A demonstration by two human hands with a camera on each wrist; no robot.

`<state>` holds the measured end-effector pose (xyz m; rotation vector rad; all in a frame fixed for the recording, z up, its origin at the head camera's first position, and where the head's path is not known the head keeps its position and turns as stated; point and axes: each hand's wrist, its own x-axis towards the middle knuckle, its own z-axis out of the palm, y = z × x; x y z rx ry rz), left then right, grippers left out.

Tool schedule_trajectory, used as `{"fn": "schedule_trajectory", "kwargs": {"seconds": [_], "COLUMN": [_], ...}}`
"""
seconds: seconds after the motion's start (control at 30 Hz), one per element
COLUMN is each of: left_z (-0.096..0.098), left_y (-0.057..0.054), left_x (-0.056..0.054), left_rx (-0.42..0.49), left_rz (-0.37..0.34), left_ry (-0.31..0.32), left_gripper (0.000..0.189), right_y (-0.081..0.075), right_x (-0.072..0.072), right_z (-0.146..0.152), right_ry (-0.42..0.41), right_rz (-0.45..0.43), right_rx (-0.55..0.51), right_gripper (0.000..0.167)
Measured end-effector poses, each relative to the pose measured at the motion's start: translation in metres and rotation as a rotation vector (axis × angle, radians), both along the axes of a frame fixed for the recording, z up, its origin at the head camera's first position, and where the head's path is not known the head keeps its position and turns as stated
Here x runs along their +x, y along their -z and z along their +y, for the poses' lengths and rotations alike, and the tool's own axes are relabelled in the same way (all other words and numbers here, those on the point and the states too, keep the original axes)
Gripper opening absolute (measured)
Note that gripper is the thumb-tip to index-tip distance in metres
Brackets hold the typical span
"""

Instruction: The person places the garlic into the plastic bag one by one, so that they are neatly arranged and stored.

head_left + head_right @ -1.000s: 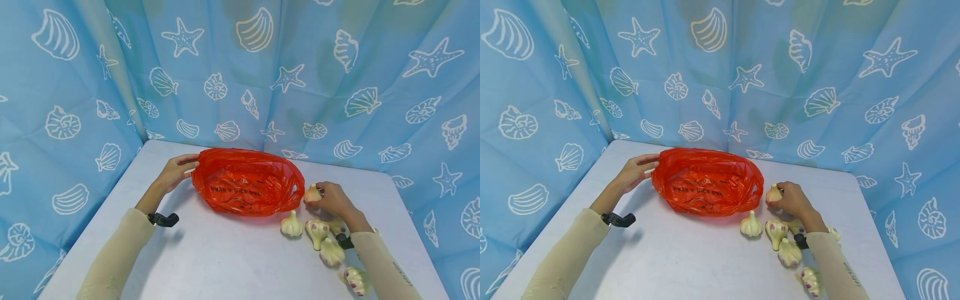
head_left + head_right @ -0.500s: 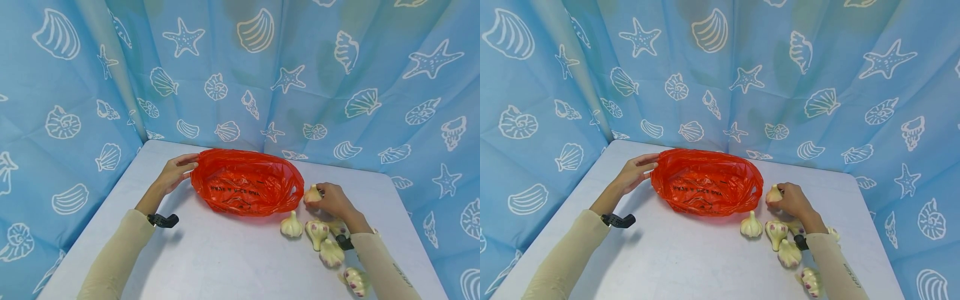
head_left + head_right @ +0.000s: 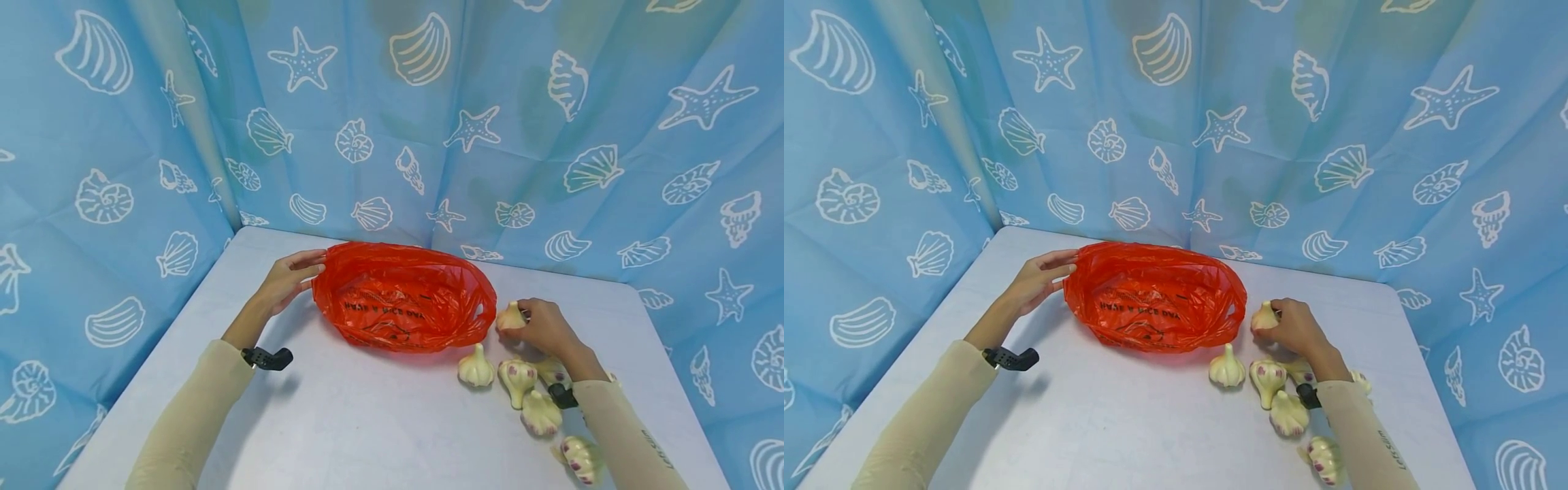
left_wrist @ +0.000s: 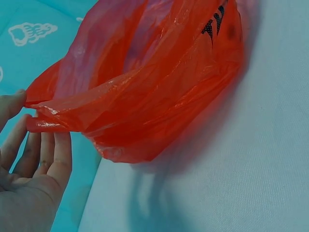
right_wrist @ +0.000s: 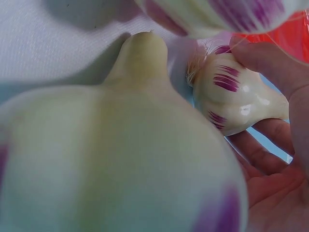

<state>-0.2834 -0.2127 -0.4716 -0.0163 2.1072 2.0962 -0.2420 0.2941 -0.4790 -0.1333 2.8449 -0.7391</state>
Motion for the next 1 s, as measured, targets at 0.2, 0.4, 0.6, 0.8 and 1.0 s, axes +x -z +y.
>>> {"fn": "schedule_trajectory", "kwargs": {"seconds": [0.2,0.4,0.6,0.8,1.0], "left_z": [-0.001,-0.002,-0.003,-0.001,0.000], "left_y": [-0.002,-0.003,-0.003,-0.005,-0.007], "left_x": [-0.001,-0.002,0.000,0.001,0.001], "left_rx": [0.002,0.023,0.015,0.017,0.022], "left_rz": [-0.002,0.012,0.006,0.003,0.002], "left_ry": [0.007,0.020,0.008,0.007,0.017], "left_gripper": [0.058,0.057,0.057,0.057,0.057], "right_y": [-0.002,-0.009,-0.022,-0.039,-0.059], "right_x": [0.000,0.000,-0.002,-0.006,-0.011], "right_z": [-0.001,-0.001,-0.003,-0.009,-0.021], "right_ry": [-0.002,-0.015,-0.057,-0.091,-0.097], "right_rz": [0.023,0.087,0.187,0.292,0.333], "right_rx": [-0.009,-0.008,-0.011,-0.051,-0.085], "right_gripper": [0.077,0.073,0.064,0.050,0.054]}}
